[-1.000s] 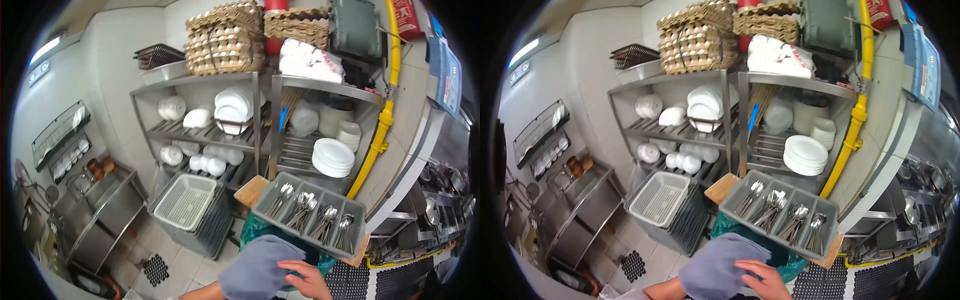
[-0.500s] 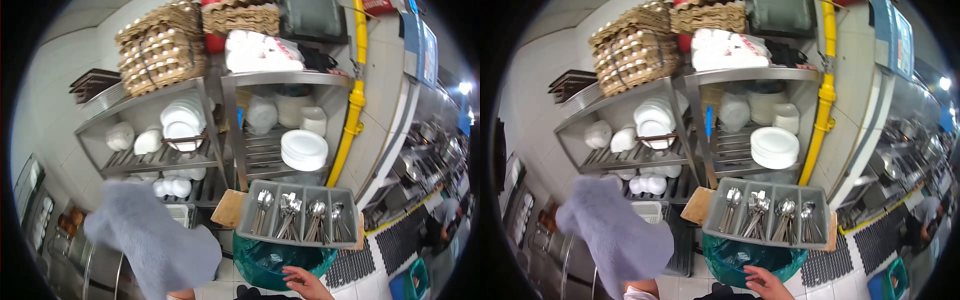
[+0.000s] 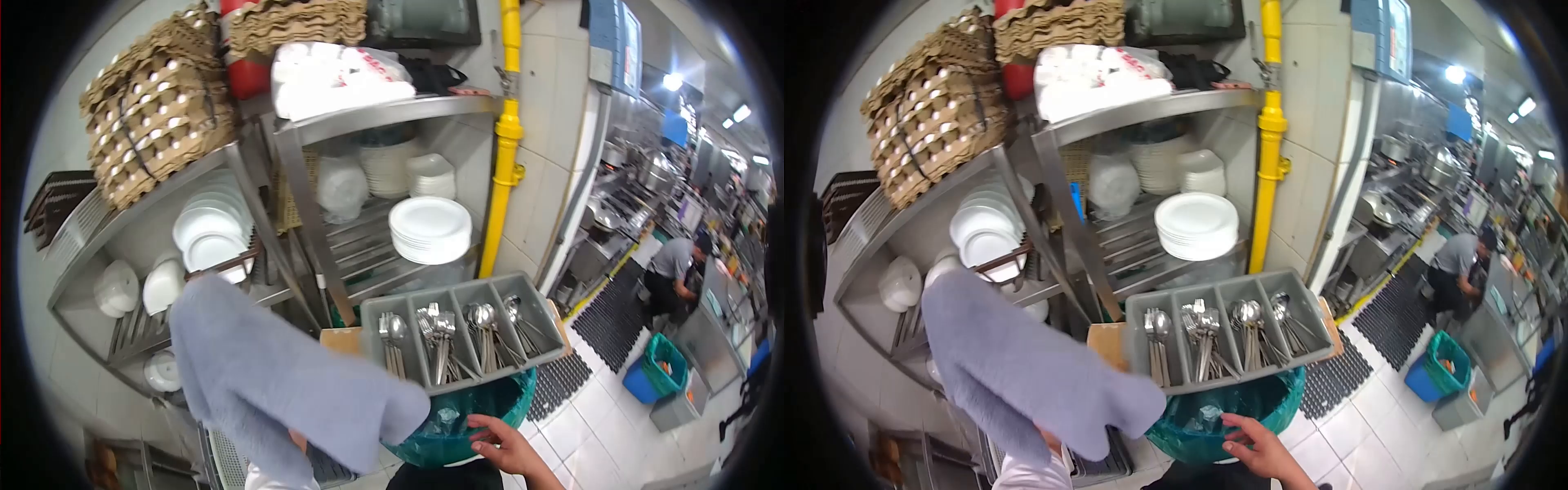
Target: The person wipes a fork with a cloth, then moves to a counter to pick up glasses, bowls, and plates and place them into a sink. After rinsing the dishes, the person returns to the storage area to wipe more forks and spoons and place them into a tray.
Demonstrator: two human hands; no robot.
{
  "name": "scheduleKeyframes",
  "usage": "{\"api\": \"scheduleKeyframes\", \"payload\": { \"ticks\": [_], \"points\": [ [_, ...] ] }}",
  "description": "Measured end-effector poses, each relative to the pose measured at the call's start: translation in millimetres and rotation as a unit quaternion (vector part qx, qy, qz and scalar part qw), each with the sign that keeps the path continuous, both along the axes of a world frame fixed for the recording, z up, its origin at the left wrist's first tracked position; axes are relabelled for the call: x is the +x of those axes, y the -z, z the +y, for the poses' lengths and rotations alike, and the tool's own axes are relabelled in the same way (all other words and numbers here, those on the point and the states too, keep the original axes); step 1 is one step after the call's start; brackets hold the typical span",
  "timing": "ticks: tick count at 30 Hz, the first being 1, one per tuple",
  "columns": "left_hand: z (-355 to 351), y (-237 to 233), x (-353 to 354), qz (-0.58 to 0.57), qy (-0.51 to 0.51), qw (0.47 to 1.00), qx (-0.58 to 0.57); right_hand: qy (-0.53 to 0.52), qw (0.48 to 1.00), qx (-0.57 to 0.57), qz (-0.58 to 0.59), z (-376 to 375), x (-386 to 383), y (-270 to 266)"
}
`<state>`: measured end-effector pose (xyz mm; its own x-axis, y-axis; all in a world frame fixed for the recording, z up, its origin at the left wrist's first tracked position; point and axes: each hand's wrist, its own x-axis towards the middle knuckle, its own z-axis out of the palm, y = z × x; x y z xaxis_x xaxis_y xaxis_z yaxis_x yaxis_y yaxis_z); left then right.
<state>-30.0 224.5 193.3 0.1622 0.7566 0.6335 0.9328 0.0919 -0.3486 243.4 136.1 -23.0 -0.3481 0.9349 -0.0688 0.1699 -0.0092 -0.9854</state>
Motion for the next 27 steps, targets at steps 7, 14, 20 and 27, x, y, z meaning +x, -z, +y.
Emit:
{"api": "scheduleKeyframes", "payload": {
  "ticks": [7, 14, 20, 27],
  "points": [
    [291, 101, 5, 0.079, 0.232, 0.968, 0.046, 0.106, 0.992, -0.058, 0.03, -32, 24, 15],
    [253, 120, 54, -0.28, 0.287, 0.887, -0.231, 0.116, 0.987, -0.104, 0.04, -26, 45, 16],
    [128, 215, 69, -0.333, 0.334, 0.832, -0.29, 0.139, 0.988, -0.057, -0.022, -7, 70, 27],
    [36, 244, 117, -0.266, 0.517, 0.764, -0.279, 0.112, 0.993, -0.018, -0.04, 44, 76, 14]
  ]
}}
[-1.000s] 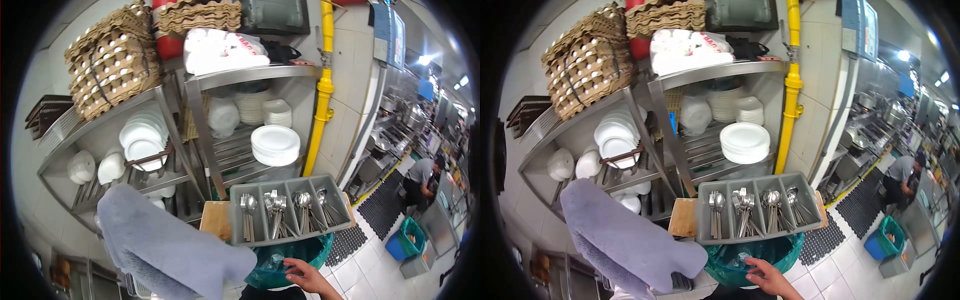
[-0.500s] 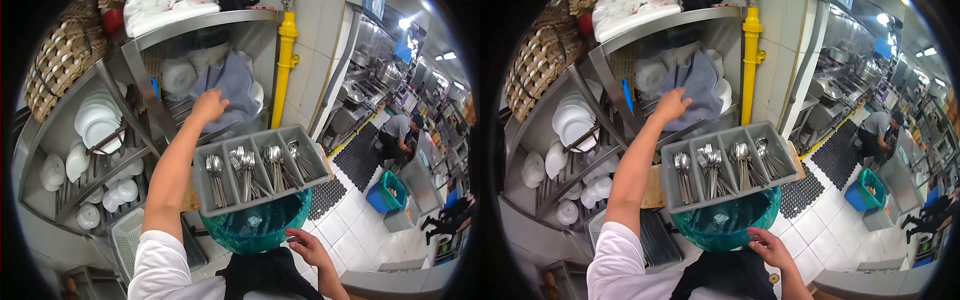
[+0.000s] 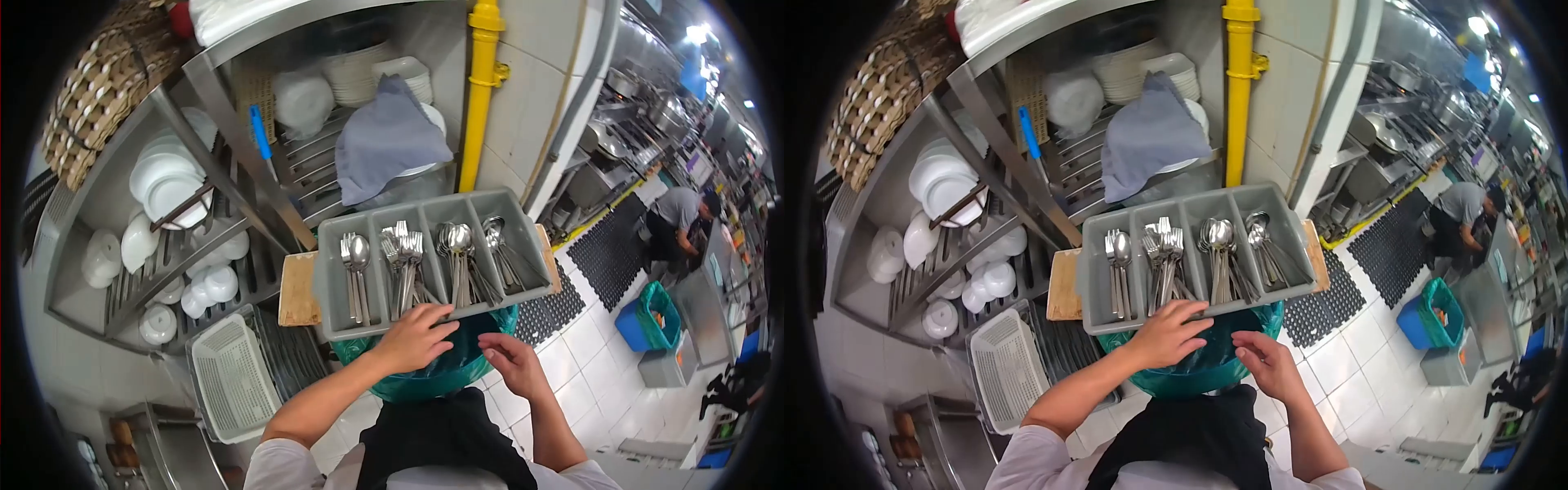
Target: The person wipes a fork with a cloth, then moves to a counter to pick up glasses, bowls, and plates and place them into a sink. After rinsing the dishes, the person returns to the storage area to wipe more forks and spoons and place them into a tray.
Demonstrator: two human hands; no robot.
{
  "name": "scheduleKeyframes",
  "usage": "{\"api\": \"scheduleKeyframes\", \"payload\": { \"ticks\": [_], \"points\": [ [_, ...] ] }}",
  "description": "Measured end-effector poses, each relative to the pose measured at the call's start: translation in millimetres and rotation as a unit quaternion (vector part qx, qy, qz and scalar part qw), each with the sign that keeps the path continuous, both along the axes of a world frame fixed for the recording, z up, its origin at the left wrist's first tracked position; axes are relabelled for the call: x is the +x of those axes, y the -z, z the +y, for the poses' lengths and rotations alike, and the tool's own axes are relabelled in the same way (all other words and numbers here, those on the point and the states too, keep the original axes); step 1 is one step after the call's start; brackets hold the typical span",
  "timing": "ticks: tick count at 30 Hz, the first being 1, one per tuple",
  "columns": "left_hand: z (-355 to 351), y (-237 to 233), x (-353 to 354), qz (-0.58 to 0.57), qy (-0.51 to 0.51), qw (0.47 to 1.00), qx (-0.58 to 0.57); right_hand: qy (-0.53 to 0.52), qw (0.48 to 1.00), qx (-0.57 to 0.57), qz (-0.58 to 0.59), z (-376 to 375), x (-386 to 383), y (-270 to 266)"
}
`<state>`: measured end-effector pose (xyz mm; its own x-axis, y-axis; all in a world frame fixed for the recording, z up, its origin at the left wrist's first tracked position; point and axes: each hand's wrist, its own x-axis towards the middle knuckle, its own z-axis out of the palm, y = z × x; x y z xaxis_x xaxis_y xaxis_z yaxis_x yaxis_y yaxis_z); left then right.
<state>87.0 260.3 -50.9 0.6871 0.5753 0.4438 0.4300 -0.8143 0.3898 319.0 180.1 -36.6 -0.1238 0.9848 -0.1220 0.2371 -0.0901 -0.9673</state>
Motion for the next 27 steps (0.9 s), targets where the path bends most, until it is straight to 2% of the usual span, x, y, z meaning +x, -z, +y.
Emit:
{"api": "scheduleKeyframes", "payload": {
  "ticks": [4, 6, 7, 10, 11, 12, 14, 15, 16, 18, 19, 21, 22, 24, 25, 27],
  "points": [
    [7, 6, -2, -0.022, -0.018, 1.0, -0.008, -0.065, 0.997, 0.012, 0.034, 18, -2, -2],
    [7, 1, -8, -0.015, -0.105, 0.987, -0.122, -0.077, 0.996, 0.003, 0.035, 21, -3, 0],
    [10, 5, -9, -0.037, -0.118, 0.988, -0.097, -0.083, 0.996, 0.002, 0.04, 21, -5, 3],
    [21, 6, -15, -0.001, -0.113, 0.989, -0.092, -0.098, 0.993, -0.004, 0.064, 21, -5, 11],
    [24, 5, -16, 0.011, -0.123, 0.984, -0.13, -0.095, 0.993, -0.002, 0.067, 20, -4, 14],
    [30, 7, -15, 0.015, -0.121, 0.984, -0.128, -0.095, 0.993, -0.006, 0.072, 20, -4, 16],
    [43, 20, -18, 0.018, -0.184, 0.974, -0.134, -0.094, 0.992, -0.01, 0.082, 20, -4, 21],
    [49, 16, -17, 0.045, -0.176, 0.974, -0.138, -0.101, 0.993, -0.012, 0.067, 20, -2, 24],
    [49, 14, -13, 0.052, -0.172, 0.974, -0.135, -0.104, 0.993, -0.013, 0.053, 21, -1, 25],
    [45, 8, 0, 0.088, -0.229, 0.969, -0.033, -0.093, 0.994, -0.012, 0.062, 17, 1, 24],
    [40, 2, 5, 0.094, -0.219, 0.971, -0.03, -0.087, 0.994, -0.008, 0.065, 17, 4, 23],
    [28, -3, 12, 0.079, -0.319, 0.937, -0.121, -0.066, 0.995, -0.003, 0.068, 13, 12, 19],
    [26, 2, 13, 0.088, -0.31, 0.939, -0.12, -0.059, 0.996, -0.002, 0.063, 9, 16, 20],
    [27, 14, 16, 0.018, -0.333, 0.911, -0.242, -0.039, 0.996, -0.012, 0.078, 3, 21, 25],
    [28, 13, 23, 0.032, -0.348, 0.895, -0.276, -0.037, 0.997, -0.023, 0.067, 0, 23, 24],
    [35, 25, 28, 0.043, -0.361, 0.893, -0.267, -0.031, 0.997, -0.03, 0.069, -4, 25, 28]
  ]
}}
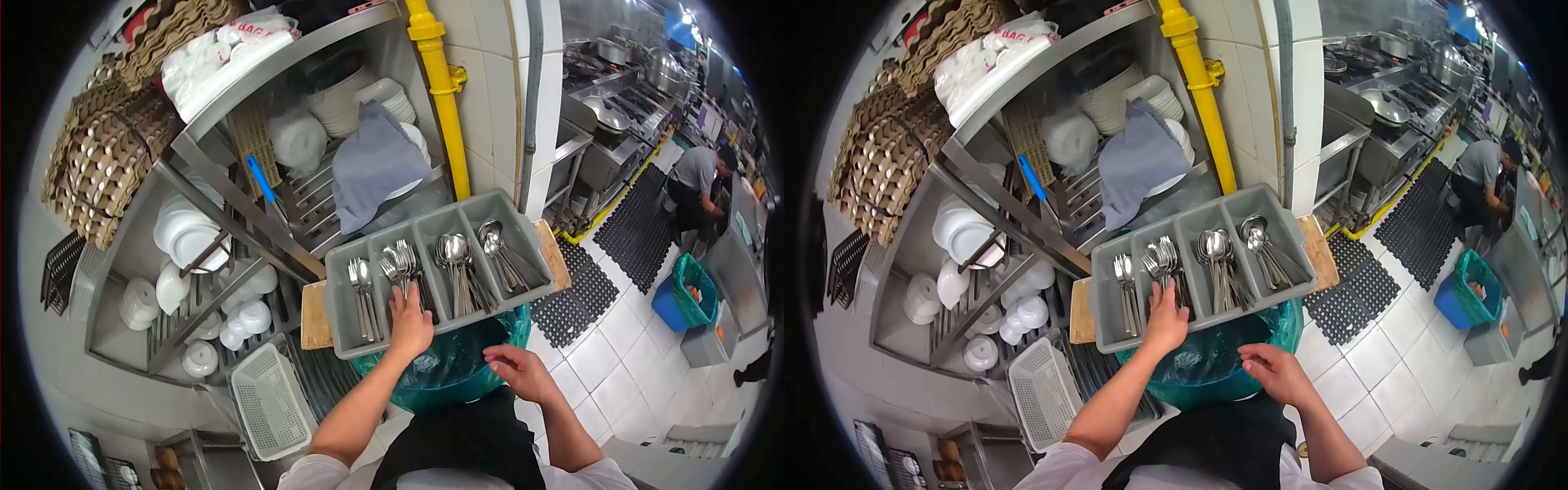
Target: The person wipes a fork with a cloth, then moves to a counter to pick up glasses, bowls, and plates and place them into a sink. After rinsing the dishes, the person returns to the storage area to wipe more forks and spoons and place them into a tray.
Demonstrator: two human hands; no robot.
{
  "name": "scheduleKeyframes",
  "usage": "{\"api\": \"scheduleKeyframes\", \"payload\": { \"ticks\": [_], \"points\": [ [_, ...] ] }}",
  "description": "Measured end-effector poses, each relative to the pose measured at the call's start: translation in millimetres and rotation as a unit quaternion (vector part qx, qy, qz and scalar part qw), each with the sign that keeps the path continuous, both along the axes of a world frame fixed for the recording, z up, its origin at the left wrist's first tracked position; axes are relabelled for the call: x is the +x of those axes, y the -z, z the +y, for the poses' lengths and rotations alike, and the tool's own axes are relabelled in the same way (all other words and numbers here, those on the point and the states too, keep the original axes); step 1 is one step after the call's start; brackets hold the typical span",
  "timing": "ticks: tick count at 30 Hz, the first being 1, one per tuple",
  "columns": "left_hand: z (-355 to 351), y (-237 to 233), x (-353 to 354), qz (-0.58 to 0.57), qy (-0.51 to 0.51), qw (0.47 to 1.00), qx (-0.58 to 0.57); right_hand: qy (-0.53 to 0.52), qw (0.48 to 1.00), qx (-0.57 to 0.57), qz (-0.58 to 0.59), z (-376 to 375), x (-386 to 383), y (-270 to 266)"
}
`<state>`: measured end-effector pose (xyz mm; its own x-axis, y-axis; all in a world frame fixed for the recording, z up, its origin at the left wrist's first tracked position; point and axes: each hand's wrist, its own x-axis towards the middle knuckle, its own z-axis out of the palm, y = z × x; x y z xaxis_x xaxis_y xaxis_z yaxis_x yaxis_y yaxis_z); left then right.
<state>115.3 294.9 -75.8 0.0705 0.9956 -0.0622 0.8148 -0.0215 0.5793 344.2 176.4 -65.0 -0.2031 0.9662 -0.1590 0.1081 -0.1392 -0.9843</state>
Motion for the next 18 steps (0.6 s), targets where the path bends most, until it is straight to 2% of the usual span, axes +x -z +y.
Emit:
{"api": "scheduleKeyframes", "payload": {
  "ticks": [3, 5, 9, 12, 13, 15, 17, 18],
  "points": [
    [13, 7, -4, 0.026, 0.005, 1.0, -0.005, -0.003, 1.0, -0.002, 0.003, -3, 1, 7],
    [17, -4, -2, 0.099, 0.031, 0.993, -0.063, -0.005, 1.0, 0.002, 0.003, -2, 0, 8],
    [34, 9, -11, 0.098, 0.051, 0.992, -0.058, -0.012, 1.0, 0.019, 0.016, 0, 2, 7],
    [50, 21, -13, 0.04, -0.035, 0.997, 0.056, -0.026, 0.999, 0.019, 0.012, 4, 1, 11],
    [51, 22, -15, 0.043, -0.03, 0.997, 0.058, -0.021, 0.999, 0.021, 0.015, 4, 0, 14],
    [51, 25, -22, -0.161, -0.105, 0.981, 0.035, -0.03, 0.997, 0.04, 0.057, 2, 1, 20],
    [31, 9, -18, -0.149, -0.087, 0.985, -0.014, -0.027, 0.998, 0.022, 0.058, -1, 5, 20],
    [22, 6, -16, -0.043, -0.04, 0.998, -0.016, -0.034, 0.998, 0.007, 0.056, 0, 6, 20]
  ]
}}
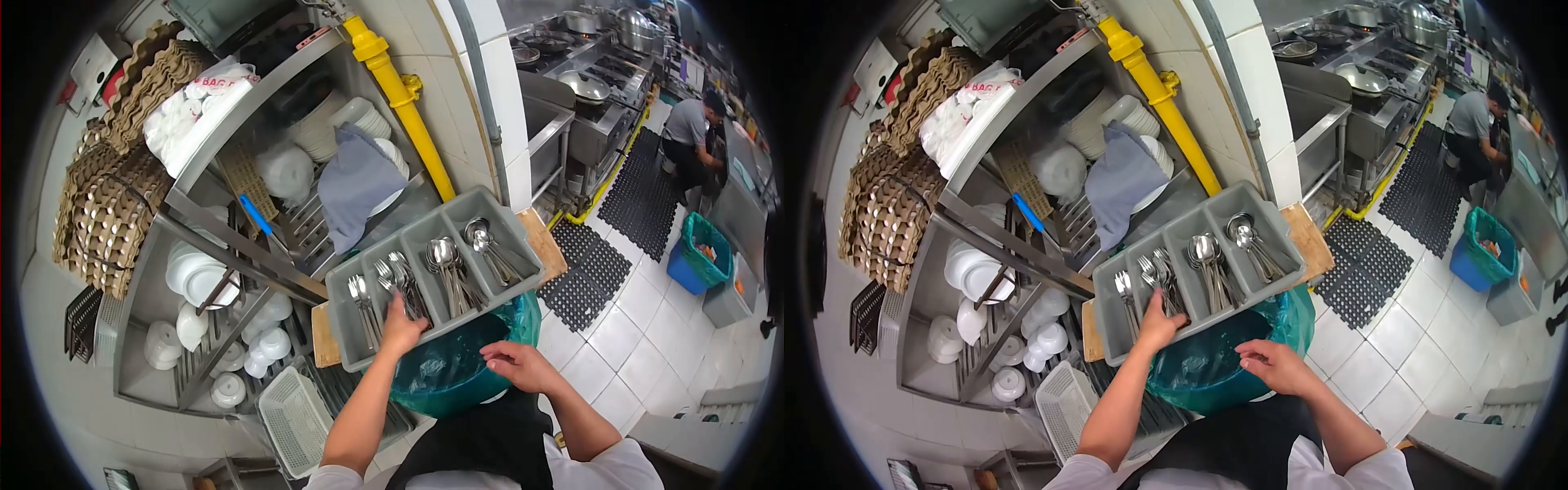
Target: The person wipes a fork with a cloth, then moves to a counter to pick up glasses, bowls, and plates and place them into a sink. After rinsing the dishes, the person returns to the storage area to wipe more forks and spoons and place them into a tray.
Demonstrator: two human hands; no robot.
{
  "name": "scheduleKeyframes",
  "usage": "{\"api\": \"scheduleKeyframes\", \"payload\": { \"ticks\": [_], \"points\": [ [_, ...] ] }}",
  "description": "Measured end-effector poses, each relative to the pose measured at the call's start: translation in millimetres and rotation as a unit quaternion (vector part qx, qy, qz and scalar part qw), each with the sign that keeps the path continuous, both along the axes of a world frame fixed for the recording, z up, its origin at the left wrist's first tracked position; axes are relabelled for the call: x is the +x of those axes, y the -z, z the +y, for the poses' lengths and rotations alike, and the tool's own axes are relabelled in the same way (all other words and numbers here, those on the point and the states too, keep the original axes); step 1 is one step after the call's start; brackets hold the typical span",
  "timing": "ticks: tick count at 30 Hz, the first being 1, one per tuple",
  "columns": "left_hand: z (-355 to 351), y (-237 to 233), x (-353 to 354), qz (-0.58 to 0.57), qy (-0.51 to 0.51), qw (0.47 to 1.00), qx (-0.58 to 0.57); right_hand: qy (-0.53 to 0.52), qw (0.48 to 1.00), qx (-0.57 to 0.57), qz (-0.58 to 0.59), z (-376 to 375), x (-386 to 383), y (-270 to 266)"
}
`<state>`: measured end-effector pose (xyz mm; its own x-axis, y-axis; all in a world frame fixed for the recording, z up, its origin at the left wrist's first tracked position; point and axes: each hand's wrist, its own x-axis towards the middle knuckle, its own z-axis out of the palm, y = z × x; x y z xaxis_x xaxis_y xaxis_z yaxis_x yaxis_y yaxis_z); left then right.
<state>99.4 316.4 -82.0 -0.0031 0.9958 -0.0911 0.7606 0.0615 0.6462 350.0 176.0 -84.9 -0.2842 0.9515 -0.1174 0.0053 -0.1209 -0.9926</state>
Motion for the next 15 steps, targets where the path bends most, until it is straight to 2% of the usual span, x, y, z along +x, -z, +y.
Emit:
{"api": "scheduleKeyframes", "payload": {
  "ticks": [1, 3, 5, 9, 15],
  "points": [
    [-5, 0, 1, 0.104, 0.048, 0.993, -0.004, -0.004, 1.0, -0.002, 0.001, 1, 1, -1],
    [-4, 4, 0, 0.141, 0.06, 0.988, 0.0, 0.003, 1.0, -0.023, -0.015, 0, 5, -2],
    [5, 0, 5, 0.2, 0.031, 0.979, -0.015, 0.003, 1.0, -0.017, -0.02, -2, 7, 1],
    [13, -4, 6, 0.197, 0.024, 0.98, -0.009, 0.008, 0.999, -0.018, -0.05, -1, 17, -3],
    [22, 5, 12, 0.136, -0.017, 0.988, 0.074, 0.013, 0.997, -0.014, -0.069, 0, 22, 3]
  ]
}}
